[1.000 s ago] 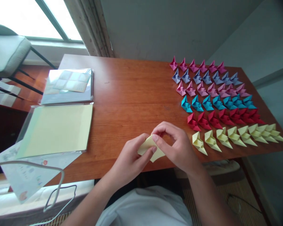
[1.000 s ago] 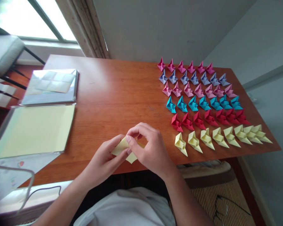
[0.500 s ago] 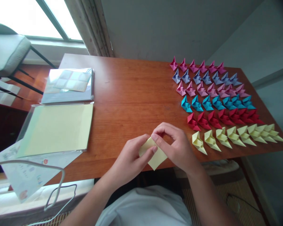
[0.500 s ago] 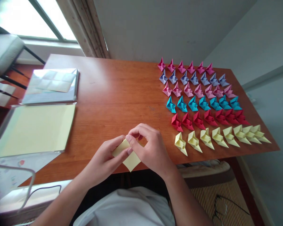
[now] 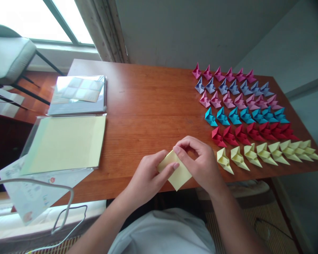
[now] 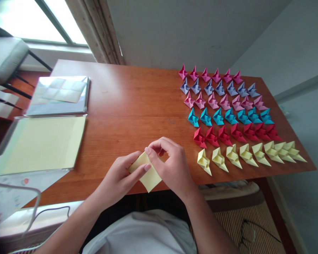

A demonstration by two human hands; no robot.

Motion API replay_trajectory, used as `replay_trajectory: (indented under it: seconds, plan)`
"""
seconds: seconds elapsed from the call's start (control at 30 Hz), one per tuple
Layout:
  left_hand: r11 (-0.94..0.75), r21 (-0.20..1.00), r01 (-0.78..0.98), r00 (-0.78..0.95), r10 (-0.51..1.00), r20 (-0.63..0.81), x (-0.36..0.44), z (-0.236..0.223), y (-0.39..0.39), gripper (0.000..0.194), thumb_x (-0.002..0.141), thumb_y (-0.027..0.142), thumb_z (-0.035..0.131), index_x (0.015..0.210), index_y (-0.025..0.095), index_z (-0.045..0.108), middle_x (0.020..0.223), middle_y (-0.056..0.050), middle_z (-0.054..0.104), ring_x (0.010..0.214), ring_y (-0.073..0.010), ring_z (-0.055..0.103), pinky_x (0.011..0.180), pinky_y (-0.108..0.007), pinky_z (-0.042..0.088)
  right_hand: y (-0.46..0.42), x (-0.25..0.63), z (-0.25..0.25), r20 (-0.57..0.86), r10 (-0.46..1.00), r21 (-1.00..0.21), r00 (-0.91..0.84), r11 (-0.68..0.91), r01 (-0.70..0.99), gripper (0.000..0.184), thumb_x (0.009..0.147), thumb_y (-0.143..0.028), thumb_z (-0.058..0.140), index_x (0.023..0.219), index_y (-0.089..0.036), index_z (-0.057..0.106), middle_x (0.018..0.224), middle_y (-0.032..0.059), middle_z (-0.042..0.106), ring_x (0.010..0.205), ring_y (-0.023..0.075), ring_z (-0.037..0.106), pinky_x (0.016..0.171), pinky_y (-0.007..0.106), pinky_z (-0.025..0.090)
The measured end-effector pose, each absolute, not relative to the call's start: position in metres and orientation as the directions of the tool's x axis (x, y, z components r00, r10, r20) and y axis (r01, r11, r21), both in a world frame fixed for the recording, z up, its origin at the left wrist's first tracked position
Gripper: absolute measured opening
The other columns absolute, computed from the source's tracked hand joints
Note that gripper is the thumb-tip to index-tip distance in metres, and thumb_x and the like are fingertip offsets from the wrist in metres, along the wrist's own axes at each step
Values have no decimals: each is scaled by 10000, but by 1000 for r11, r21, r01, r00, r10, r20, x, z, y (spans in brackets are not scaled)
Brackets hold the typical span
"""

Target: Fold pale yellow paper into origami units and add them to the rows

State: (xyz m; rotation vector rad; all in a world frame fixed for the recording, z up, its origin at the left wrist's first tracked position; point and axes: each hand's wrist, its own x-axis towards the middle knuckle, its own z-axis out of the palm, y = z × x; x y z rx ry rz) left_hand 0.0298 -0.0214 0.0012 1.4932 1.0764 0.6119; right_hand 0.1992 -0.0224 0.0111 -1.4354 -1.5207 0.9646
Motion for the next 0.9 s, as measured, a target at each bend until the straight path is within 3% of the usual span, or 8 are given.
replay_trajectory:
  seconds: [0.23, 0.4, 0.53, 0.67, 0.8, 0.9]
  plan:
    - [139, 963, 230, 409, 884, -226, 30, -2, -20, 366, 940, 428, 597, 690, 180, 500, 615, 50, 438, 581, -93, 388, 537, -225, 304, -21, 202, 11, -68, 997, -962, -43, -54, 267, 202, 962, -378, 606, 882, -209, 681, 828, 10, 690, 767, 158, 642, 678, 257, 506]
    - [342, 939, 31, 337, 881, -332, 28, -2, -18, 354, 872, 507, 682, 811, 164, 621, 703, 13, 577, 622, -117, 500, 531, -214, 400, -22, 207, 11, -180, 981, -968, -70, -164, 189, 304, 979, -478, 563, 939, -204, 687, 800, 2, 680, 732, 151, 637, 631, 238, 503]
    - [402, 909, -108, 200, 904, -377, 29, -3, -16, 354, 857, 515, 702, 872, 166, 643, 717, 8, 606, 604, -120, 526, 485, -206, 443, -30, 203, 7, -276, 955, -961, -112, -277, 10, 314, 933, -508, 626, 931, -195, 651, 776, 3, 681, 712, 145, 647, 633, 233, 515]
    - [374, 915, -153, 105, 926, -361, 30, -6, -13, 347, 859, 509, 707, 863, 169, 639, 727, 10, 614, 610, -117, 547, 492, -201, 465, -38, 191, -2, -353, 919, -913, -172, -379, -149, 319, 899, -499, 676, 950, -189, 619, 765, 12, 709, 621, 121, 637, 533, 203, 472]
    - [360, 916, -177, 89, 933, -349, 31, -8, -12, 330, 863, 489, 711, 868, 169, 630, 729, 14, 607, 606, -111, 548, 509, -202, 478, -41, 181, -8, -339, 932, -928, -129, -354, -115, 250, 907, -419, 684, 973, -180, 649, 842, 50, 757, 732, 158, 713, 609, 230, 544]
    - [360, 909, -209, 137, 931, -338, 30, -9, -12, 303, 873, 466, 706, 910, 176, 627, 764, 11, 615, 620, -114, 552, 505, -201, 481, -42, 179, -12, -304, 949, -950, -82, -308, -40, 219, 913, -395, 679, 927, -176, 672, 801, 51, 761, 701, 165, 720, 628, 249, 567]
